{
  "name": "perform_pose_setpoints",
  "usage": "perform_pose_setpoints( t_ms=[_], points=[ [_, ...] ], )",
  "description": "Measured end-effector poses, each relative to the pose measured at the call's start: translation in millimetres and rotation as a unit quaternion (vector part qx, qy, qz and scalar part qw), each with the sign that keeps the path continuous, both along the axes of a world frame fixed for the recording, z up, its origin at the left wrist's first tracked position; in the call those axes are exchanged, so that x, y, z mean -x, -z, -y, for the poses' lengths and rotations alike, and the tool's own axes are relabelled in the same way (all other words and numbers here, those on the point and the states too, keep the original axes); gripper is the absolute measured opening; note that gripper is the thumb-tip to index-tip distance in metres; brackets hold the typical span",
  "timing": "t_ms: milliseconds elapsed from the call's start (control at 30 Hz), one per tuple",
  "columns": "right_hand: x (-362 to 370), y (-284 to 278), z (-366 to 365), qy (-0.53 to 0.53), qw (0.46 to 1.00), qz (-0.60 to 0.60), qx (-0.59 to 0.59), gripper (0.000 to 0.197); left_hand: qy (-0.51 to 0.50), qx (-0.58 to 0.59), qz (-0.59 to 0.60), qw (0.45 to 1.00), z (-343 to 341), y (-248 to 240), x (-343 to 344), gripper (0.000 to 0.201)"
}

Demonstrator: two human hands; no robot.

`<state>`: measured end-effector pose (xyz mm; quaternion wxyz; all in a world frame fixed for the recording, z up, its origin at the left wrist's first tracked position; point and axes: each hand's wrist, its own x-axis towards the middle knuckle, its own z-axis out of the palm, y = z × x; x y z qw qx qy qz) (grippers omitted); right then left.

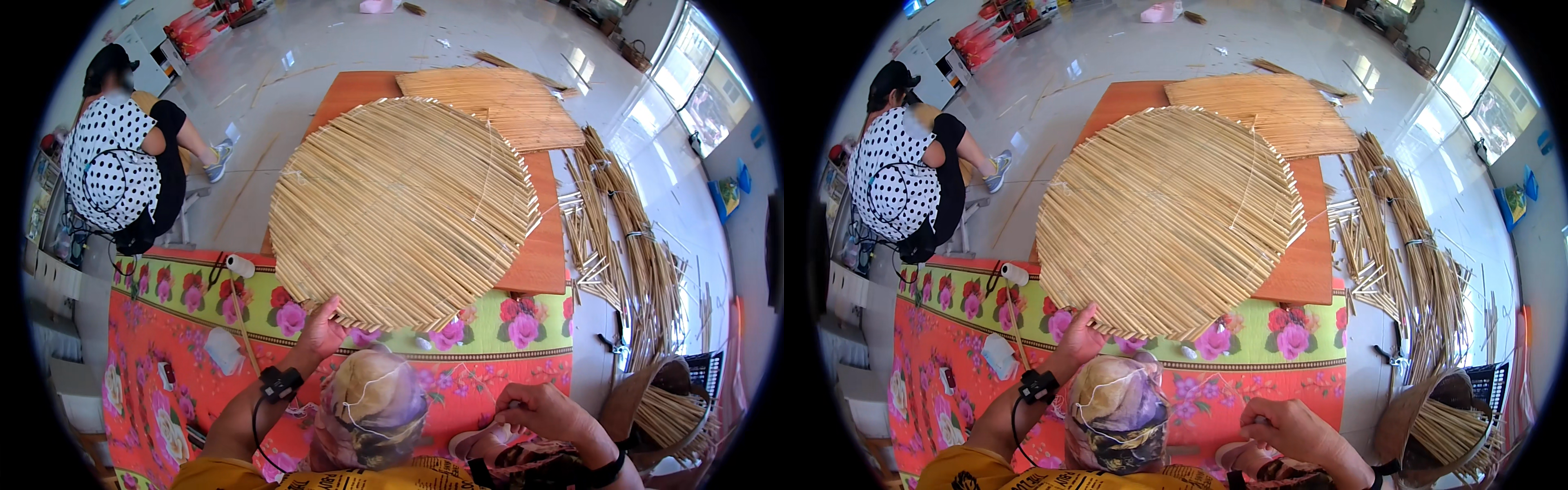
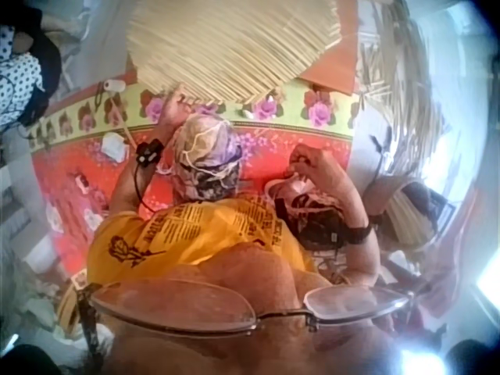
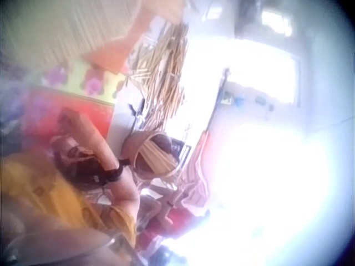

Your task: The person threads a white string through individual thin bamboo sticks to assemble a large circular mat and uses scissors to cut the string.

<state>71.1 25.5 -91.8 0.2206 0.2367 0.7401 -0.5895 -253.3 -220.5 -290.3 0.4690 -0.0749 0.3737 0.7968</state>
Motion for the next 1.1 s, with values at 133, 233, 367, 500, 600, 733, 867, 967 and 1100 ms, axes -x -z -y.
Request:
perform_pose_setpoints(
  t_ms=[133,233,367,500,600,733,867,967,1100],
  points=[
    [-0.6,-1.5,-0.4,-0.002,1.0,-0.005,-0.005,0.013,-0.015,0.001,0.029,0.999,-1.7,-4.5,-0.9,0.037],
    [-0.1,-3.9,-0.1,0.004,1.0,-0.001,-0.006,0.015,-0.001,-0.003,0.017,1.0,-1.2,-5.2,0.0,0.037],
    [-1.6,-3.2,-0.4,0.007,1.0,0.007,-0.005,0.015,0.008,-0.004,-0.028,1.0,5.4,3.0,4.9,0.037],
    [-3.4,-3.1,0.5,0.009,1.0,0.0,-0.016,0.014,0.037,-0.01,-0.07,0.997,9.3,-1.6,9.3,0.047],
    [-4.4,-1.1,0.8,0.005,1.0,-0.007,-0.022,0.014,0.058,-0.014,-0.075,0.995,18.5,-4.6,18.0,0.049],
    [-3.8,-1.1,2.8,-0.001,0.999,-0.015,-0.033,0.014,0.072,-0.008,-0.091,0.993,27.7,-11.4,22.8,0.052],
    [-4.5,1.9,6.0,-0.007,0.999,-0.01,-0.033,0.014,0.101,0.0,-0.083,0.991,37.6,-1.4,30.1,0.054],
    [-0.4,-0.4,6.9,-0.015,0.999,-0.005,-0.038,0.013,0.122,-0.001,-0.095,0.988,45.0,0.3,43.4,0.055],
    [-0.1,0.7,5.6,-0.014,0.999,-0.004,-0.031,0.013,0.12,0.013,-0.077,0.99,54.8,13.0,57.9,0.052]
  ],
)
